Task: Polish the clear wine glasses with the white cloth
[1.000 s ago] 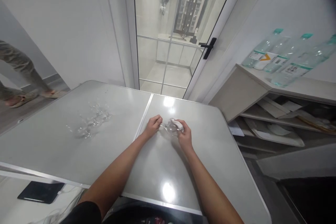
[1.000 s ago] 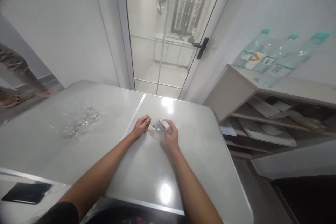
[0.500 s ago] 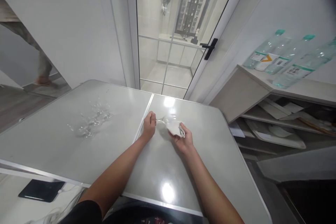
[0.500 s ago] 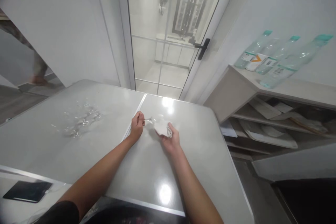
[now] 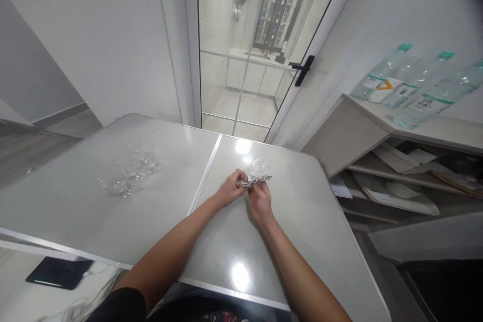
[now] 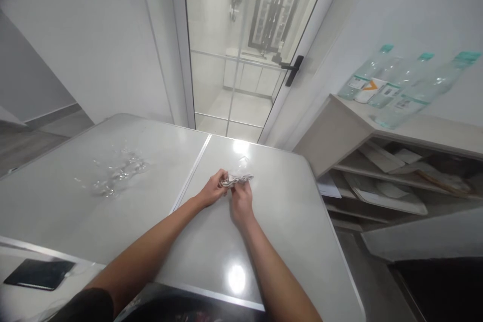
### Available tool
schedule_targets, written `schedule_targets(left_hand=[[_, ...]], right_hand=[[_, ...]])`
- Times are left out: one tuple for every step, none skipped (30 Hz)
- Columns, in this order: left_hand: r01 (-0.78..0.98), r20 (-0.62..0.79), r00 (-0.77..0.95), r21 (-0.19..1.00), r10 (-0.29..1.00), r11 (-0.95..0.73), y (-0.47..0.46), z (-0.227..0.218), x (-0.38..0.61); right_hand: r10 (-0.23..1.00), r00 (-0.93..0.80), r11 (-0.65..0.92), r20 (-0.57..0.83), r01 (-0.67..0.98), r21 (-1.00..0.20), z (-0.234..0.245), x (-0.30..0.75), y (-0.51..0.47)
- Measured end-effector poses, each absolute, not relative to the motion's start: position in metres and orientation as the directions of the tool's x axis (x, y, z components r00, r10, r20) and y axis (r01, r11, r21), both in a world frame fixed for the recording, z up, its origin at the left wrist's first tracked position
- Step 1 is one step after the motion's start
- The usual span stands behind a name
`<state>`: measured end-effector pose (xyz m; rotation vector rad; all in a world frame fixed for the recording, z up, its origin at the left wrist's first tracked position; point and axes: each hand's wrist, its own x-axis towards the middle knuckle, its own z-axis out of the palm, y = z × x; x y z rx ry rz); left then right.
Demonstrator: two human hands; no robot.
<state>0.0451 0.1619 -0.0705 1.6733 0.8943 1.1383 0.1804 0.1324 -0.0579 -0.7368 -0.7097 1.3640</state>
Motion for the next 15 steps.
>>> schedule_targets(left_hand=[[0.103,0.316,0.352,0.923,0.881,-0.372,0.16,-0.068,0.045],[0.13,0.33,0.389,0.905,0.86,-0.406,0.159,-0.066,0.044],[0.152,0.339,0.422,0.888,0.841,-0.434,0.158,-0.064,0.044],[0.17,0.341,0.447,0.876,0.827,-0.452,0.157,-0.062,0.043],[0.183,0.336,0.459,0.87,0.822,-0.457,0.157,-0.062,0.044],[0.193,0.329,0.455,0.871,0.828,-0.452,0.157,-0.062,0.044],[0.199,0.322,0.441,0.875,0.838,-0.441,0.157,-0.063,0.044],[0.201,0.316,0.425,0.881,0.848,-0.429,0.158,-0.064,0.045],[0.199,0.309,0.417,0.887,0.855,-0.418,0.158,-0.065,0.046],[0.194,0.301,0.419,0.892,0.857,-0.409,0.158,-0.066,0.047],[0.187,0.295,0.426,0.896,0.855,-0.403,0.158,-0.066,0.047],[0.177,0.292,0.437,0.899,0.851,-0.4,0.157,-0.066,0.048],[0.166,0.291,0.451,0.902,0.844,-0.399,0.156,-0.065,0.048],[0.151,0.291,0.466,0.904,0.836,-0.399,0.154,-0.063,0.048],[0.134,0.29,0.485,0.908,0.825,-0.397,0.152,-0.061,0.047]], right_hand=[[0.995,0.1,0.079,0.026,-0.579,-0.812,-0.06,0.183,0.135],[0.992,0.12,0.094,0.032,-0.564,-0.821,-0.061,0.185,0.137],[0.99,0.135,0.106,0.038,-0.546,-0.831,-0.062,0.187,0.139],[0.989,0.14,0.112,0.044,-0.528,-0.842,-0.062,0.189,0.14],[0.99,0.132,0.112,0.051,-0.512,-0.852,-0.062,0.191,0.14],[0.992,0.115,0.108,0.058,-0.5,-0.859,-0.062,0.192,0.14],[0.994,0.093,0.101,0.064,-0.494,-0.864,-0.062,0.193,0.14],[0.995,0.068,0.092,0.067,-0.493,-0.865,-0.062,0.194,0.139],[0.996,0.055,0.089,0.071,-0.492,-0.866,-0.063,0.195,0.139],[0.996,0.055,0.092,0.075,-0.487,-0.869,-0.065,0.195,0.139],[0.995,0.066,0.102,0.08,-0.474,-0.875,-0.068,0.195,0.14],[0.993,0.08,0.114,0.088,-0.452,-0.885,-0.071,0.196,0.142],[0.991,0.093,0.127,0.096,-0.425,-0.896,-0.075,0.196,0.144],[0.989,0.103,0.137,0.104,-0.398,-0.907,-0.079,0.197,0.146],[0.988,0.109,0.143,0.109,-0.377,-0.915,-0.082,0.198,0.148]])
